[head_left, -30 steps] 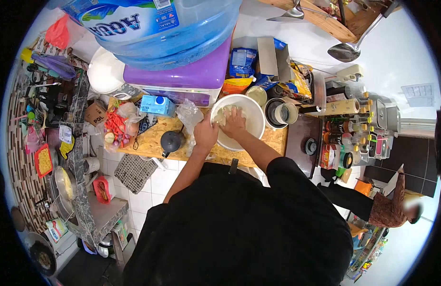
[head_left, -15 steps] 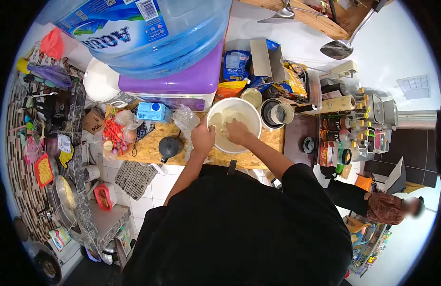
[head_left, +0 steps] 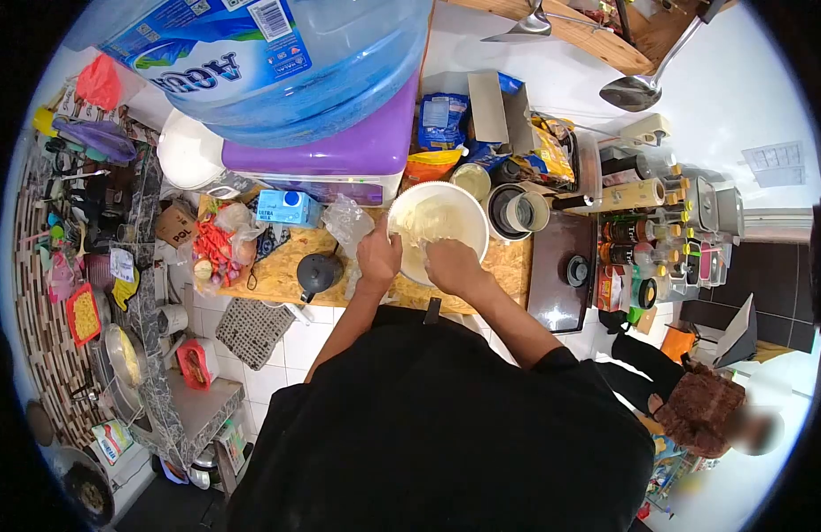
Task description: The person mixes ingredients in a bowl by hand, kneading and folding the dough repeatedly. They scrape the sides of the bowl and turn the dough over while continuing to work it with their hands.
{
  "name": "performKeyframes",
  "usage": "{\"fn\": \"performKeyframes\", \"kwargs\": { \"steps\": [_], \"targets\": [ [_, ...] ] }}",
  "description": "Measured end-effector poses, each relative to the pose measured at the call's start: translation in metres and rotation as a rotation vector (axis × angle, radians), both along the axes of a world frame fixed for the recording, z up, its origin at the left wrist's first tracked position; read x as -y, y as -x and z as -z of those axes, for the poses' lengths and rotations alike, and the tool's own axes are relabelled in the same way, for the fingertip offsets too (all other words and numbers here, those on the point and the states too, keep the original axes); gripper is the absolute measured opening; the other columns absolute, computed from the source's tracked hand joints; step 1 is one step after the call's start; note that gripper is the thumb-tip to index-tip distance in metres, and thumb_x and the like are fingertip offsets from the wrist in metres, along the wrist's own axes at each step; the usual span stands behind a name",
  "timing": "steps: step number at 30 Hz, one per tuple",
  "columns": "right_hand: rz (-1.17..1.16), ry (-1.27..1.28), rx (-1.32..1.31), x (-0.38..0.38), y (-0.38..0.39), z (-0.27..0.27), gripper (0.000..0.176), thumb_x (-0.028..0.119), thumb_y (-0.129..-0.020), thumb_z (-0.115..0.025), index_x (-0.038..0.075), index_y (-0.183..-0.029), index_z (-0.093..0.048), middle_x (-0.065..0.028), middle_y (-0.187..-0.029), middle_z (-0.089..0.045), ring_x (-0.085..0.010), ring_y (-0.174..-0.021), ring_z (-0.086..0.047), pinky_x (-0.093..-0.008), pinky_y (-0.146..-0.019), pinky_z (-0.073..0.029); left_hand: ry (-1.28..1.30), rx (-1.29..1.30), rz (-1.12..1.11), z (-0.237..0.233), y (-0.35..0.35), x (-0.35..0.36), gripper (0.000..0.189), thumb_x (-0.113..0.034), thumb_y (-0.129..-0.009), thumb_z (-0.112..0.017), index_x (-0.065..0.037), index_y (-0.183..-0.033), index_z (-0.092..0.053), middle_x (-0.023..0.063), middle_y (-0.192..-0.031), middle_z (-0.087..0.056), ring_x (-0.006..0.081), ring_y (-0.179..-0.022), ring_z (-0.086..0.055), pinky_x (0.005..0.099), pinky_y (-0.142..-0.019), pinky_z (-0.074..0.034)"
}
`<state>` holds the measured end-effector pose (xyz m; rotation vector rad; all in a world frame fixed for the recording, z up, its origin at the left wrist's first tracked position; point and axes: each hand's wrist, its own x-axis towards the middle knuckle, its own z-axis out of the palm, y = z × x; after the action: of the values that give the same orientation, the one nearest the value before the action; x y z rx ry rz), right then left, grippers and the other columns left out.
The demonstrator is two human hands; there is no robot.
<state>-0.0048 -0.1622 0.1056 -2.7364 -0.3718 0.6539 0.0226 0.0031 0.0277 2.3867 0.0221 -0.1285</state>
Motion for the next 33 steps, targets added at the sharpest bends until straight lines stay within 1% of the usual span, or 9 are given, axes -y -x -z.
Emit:
{"fn": "performKeyframes", "kwargs": {
  "steps": [3,5,8,11,15,18,20,26,33],
  "targets": [
    [0.022,0.003,-0.162,0.007,-0.009,0.026,0.037,0.027,-0.089,-0.06,-0.001,-0.111,-0.067,-0.0308,-0.109,-0.067,-0.0455,-0.105,-0.066,-0.0532,-0.094,-0.051,0.144,0.106,0.033,-0.001,0.0,-0.002,0.042,-0.015,-0.086,-0.064,-0.006,-0.127,-0.058,0.0279,-0.09,-0.07,0.0477,-0.083,-0.067,0.0563,-0.075,-0.052],
    [-0.246,0.155,-0.24,0.011,-0.01,0.086,0.062,0.041,-0.094,-0.053,-0.003,-0.137,-0.053,-0.0353,-0.13,-0.056,-0.0439,-0.13,-0.05,-0.0538,-0.11,-0.038,0.03,0.056,0.01,0.006,0.0,0.0,0.041,-0.015,-0.086,-0.064,-0.008,-0.126,-0.058,0.0275,-0.09,-0.07,0.0475,-0.083,-0.067,0.0566,-0.075,-0.052],
    [-0.139,0.182,-0.238,0.014,-0.014,0.111,0.078,0.054,-0.095,-0.051,0.003,-0.152,-0.038,-0.0326,-0.153,-0.035,-0.0493,-0.145,-0.028,-0.0608,-0.118,-0.022,0.04,0.063,0.01,0.002,-0.001,0.001,0.041,-0.015,-0.086,-0.063,-0.009,-0.126,-0.059,0.0269,-0.089,-0.07,0.0474,-0.082,-0.067,0.0572,-0.074,-0.052],
    [-0.051,0.245,-0.109,-0.002,-0.016,0.107,0.08,0.059,-0.095,-0.047,0.012,-0.158,-0.029,-0.0302,-0.159,-0.026,-0.0554,-0.145,-0.021,-0.0689,-0.113,-0.026,0.066,0.075,0.01,0.006,-0.001,0.0,0.041,-0.015,-0.086,-0.064,-0.009,-0.126,-0.059,0.0263,-0.087,-0.07,0.0471,-0.08,-0.067,0.0572,-0.073,-0.052],
    [-0.074,0.292,-0.096,-0.006,-0.036,0.122,0.072,0.055,-0.098,-0.046,0.017,-0.158,-0.031,-0.0334,-0.157,-0.026,-0.0568,-0.142,-0.025,-0.0728,-0.106,-0.032,0.027,0.048,-0.006,0.004,0.0,-0.001,0.042,-0.016,-0.086,-0.064,-0.009,-0.127,-0.059,0.0265,-0.086,-0.07,0.0472,-0.079,-0.067,0.057,-0.073,-0.052],
    [-0.156,0.299,0.077,0.005,-0.051,0.165,0.063,0.042,-0.099,-0.049,0.014,-0.154,-0.036,-0.0348,-0.151,-0.033,-0.0529,-0.136,-0.038,-0.0649,-0.099,-0.045,0.058,0.069,0.002,0.006,0.001,0.001,0.043,-0.015,-0.086,-0.065,-0.009,-0.128,-0.059,0.0265,-0.085,-0.069,0.0474,-0.078,-0.067,0.0568,-0.073,-0.052],
    [-0.101,0.186,0.26,0.007,-0.06,0.185,0.051,0.032,-0.098,-0.051,0.007,-0.142,-0.046,-0.033,-0.144,-0.041,-0.0498,-0.116,-0.057,-0.0558,-0.091,-0.054,0.072,0.11,0.013,0.011,-0.001,-0.001,0.044,-0.015,-0.086,-0.066,-0.008,-0.128,-0.058,0.0263,-0.084,-0.07,0.0477,-0.078,-0.067,0.0569,-0.073,-0.052],
    [0.081,-0.015,0.042,0.006,-0.071,0.155,0.041,0.028,-0.097,-0.05,0.002,-0.13,-0.052,-0.0307,-0.126,-0.055,-0.0451,-0.091,-0.068,-0.0518,-0.082,-0.057,0.031,0.082,0.004,0.01,0.001,0.0,0.043,-0.016,-0.086,-0.067,-0.007,-0.127,-0.058,0.0267,-0.084,-0.069,0.0475,-0.079,-0.067,0.0568,-0.073,-0.052],
    [-0.12,0.036,-0.092,0.008,-0.024,0.12,0.047,0.032,-0.097,-0.053,-0.001,-0.131,-0.05,-0.0305,-0.124,-0.054,-0.0464,-0.107,-0.062,-0.0543,-0.086,-0.053,0.011,0.069,-0.011,0.007,0.0,0.002,0.04,-0.014,-0.085,-0.067,-0.006,-0.123,-0.059,0.0267,-0.085,-0.07,0.0482,-0.079,-0.067,0.0574,-0.072,-0.052]
  ]
}}
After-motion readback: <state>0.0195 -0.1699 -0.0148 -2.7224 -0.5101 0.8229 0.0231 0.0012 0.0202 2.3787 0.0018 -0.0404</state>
